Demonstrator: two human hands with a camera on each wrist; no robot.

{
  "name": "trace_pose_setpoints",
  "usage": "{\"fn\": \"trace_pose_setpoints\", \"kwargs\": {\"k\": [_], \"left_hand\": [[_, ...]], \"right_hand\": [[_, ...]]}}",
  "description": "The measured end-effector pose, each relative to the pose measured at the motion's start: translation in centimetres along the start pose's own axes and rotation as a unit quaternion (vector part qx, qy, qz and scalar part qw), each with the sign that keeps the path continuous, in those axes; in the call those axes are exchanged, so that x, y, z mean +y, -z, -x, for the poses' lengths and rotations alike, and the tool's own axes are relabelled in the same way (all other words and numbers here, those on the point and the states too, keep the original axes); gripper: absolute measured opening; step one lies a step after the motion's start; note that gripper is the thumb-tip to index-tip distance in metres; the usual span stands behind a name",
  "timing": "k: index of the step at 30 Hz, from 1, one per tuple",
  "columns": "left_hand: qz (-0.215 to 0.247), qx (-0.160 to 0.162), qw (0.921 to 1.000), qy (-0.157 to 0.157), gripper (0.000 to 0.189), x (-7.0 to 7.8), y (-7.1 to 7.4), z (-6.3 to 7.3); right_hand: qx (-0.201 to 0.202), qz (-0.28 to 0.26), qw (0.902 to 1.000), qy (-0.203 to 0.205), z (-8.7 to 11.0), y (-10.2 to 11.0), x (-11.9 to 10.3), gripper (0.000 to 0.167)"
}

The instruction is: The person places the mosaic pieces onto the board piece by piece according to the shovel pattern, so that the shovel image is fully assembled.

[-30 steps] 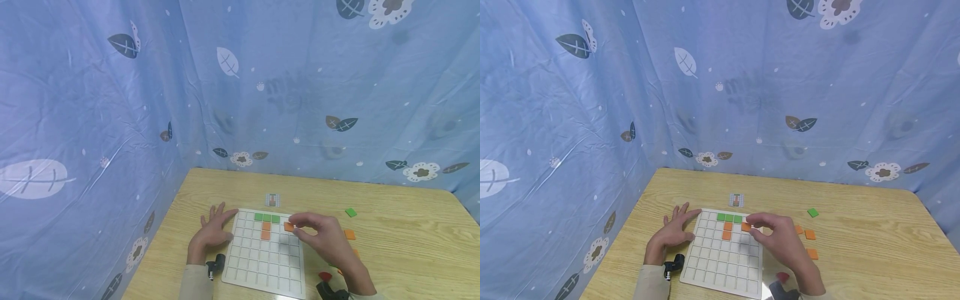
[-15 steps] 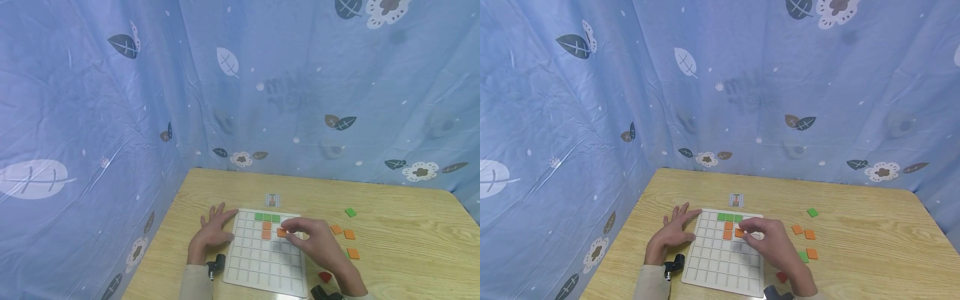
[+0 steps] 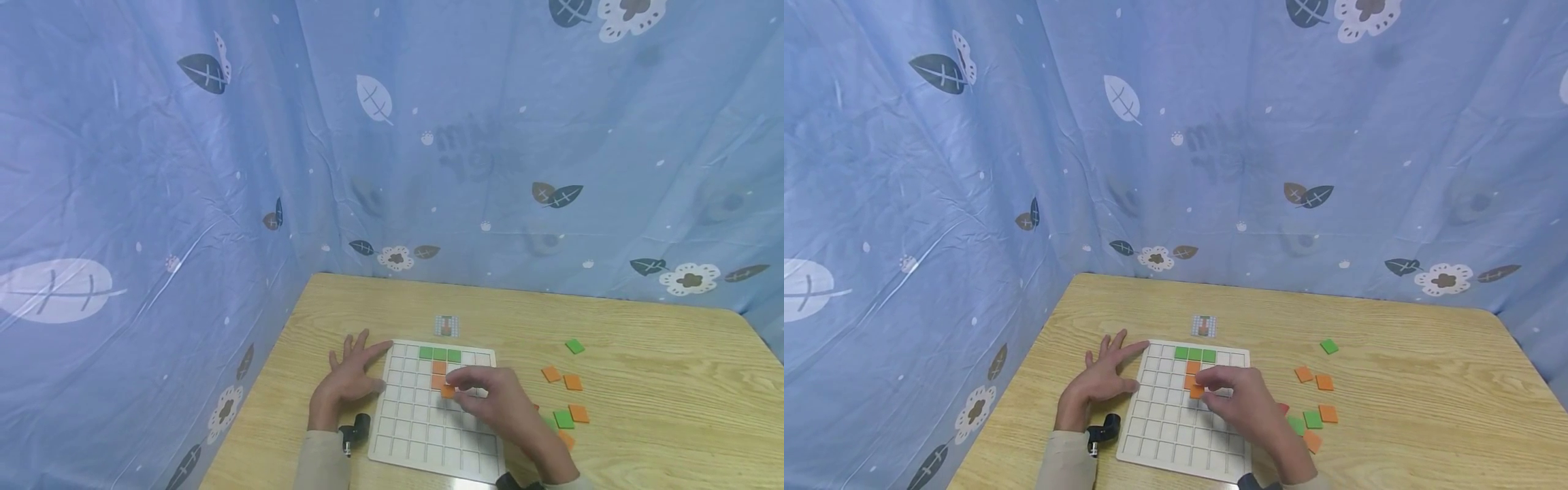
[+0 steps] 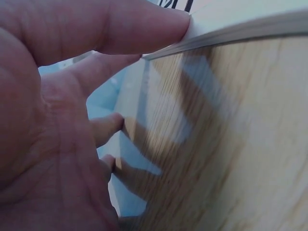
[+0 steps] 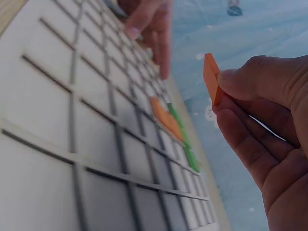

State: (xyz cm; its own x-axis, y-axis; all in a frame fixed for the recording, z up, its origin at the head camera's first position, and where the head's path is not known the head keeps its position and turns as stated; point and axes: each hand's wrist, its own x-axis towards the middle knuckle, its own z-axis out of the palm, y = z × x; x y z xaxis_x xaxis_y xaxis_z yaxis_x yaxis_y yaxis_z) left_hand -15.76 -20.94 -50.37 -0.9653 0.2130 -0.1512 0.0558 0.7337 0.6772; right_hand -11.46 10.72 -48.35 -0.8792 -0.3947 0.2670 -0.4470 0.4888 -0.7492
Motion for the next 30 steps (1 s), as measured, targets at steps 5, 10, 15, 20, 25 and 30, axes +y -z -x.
{"fn": "trace_pose_setpoints", "kwargs": {"k": [5,10,15,20,25,30], "left_hand": [[0.006,0.001,1.0,-0.001,0.088,0.1,-0.1,0.0],[0.004,0.001,1.0,-0.002,0.088,0.0,-0.1,-0.1],[0.003,0.002,1.0,-0.004,0.088,-0.1,-0.1,-0.1],[0.005,0.002,1.0,-0.006,0.088,0.0,0.0,-0.1],[0.002,0.0,1.0,-0.007,0.089,-0.1,0.0,0.0],[0.006,0.001,1.0,-0.006,0.09,0.0,0.0,0.0]], "right_hand": [[-0.007,-0.013,0.9998,-0.011,0.1,-1.2,0.7,0.029],[0.009,0.002,0.9996,0.027,0.0,-2.2,1.5,0.029],[0.037,0.026,0.9966,0.068,0.0,-3.1,1.9,0.032],[0.037,0.045,0.9957,0.072,0.0,-3.6,1.9,0.032],[0.037,0.083,0.9935,0.069,0.0,-3.9,1.4,0.032],[0.044,0.104,0.9907,0.077,-0.1,-4.2,1.1,0.03]]}}
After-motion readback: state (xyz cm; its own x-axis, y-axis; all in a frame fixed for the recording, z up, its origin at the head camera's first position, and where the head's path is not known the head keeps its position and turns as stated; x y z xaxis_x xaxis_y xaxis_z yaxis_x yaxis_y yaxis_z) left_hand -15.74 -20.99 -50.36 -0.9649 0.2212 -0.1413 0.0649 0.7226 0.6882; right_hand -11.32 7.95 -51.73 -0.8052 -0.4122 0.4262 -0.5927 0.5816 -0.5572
